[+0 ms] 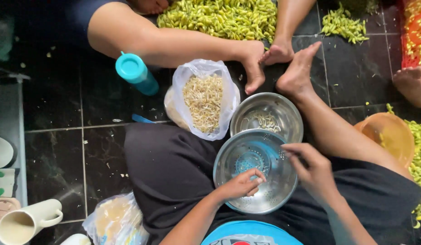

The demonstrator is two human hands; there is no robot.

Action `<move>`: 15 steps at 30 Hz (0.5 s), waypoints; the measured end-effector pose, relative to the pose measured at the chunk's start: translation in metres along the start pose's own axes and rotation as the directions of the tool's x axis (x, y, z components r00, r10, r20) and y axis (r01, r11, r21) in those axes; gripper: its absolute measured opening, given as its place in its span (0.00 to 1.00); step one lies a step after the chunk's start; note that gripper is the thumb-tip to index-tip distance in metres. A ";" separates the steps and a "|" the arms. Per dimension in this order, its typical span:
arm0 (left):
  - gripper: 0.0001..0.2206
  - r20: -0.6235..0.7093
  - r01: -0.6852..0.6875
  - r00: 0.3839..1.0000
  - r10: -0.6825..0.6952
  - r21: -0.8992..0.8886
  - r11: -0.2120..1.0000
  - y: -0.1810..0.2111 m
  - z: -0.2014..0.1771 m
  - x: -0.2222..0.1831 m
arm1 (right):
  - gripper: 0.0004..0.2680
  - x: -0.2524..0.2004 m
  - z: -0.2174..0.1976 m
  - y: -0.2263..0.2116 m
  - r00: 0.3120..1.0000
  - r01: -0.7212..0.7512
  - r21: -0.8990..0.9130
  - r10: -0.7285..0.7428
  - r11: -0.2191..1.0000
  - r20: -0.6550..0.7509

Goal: The person sits on the floor and peels small green vegetables by hand, removing the outer layer and placing the peeled pieces into a metal colander. The person works continuously, handling the vegetables one at a time.

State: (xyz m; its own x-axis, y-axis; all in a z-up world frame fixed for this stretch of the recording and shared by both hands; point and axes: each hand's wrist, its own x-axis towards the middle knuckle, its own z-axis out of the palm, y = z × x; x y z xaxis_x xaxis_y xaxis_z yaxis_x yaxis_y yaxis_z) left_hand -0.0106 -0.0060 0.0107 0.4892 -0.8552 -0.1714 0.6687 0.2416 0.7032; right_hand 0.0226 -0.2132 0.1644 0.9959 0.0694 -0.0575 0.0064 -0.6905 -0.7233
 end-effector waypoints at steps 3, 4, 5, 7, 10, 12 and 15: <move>0.07 0.064 -0.093 0.993 0.101 -0.113 0.989 -0.024 -0.008 0.011 | 0.08 -0.022 0.029 0.044 0.979 -0.051 -0.053 0.060 0.997 0.195; 0.07 0.063 -0.086 0.994 0.094 -0.113 0.990 -0.018 -0.007 0.009 | 0.08 -0.020 0.026 0.036 0.979 -0.056 -0.048 0.064 0.997 0.195; 0.07 0.069 -0.075 0.994 0.083 -0.109 0.991 -0.012 -0.006 0.008 | 0.07 -0.019 0.022 0.028 0.983 -0.076 0.012 0.073 0.997 0.171; 0.07 0.082 -0.051 0.995 0.059 -0.102 0.994 -0.004 -0.002 0.005 | 0.06 -0.019 0.015 0.008 0.986 -0.104 0.079 0.093 0.991 0.140; 0.05 0.064 -0.048 0.996 0.059 -0.163 0.985 0.001 -0.003 0.008 | 0.10 -0.014 0.010 -0.015 0.941 -0.008 0.243 -0.075 0.970 0.329; 0.07 0.063 -0.054 0.996 0.067 -0.180 0.982 -0.008 -0.009 0.005 | 0.09 -0.013 0.013 -0.020 0.913 -0.021 0.250 -0.083 0.968 0.399; 0.05 0.073 -0.067 0.994 0.083 -0.201 0.977 -0.011 -0.009 0.008 | 0.07 -0.016 0.021 -0.009 0.924 0.005 0.247 -0.099 0.969 0.370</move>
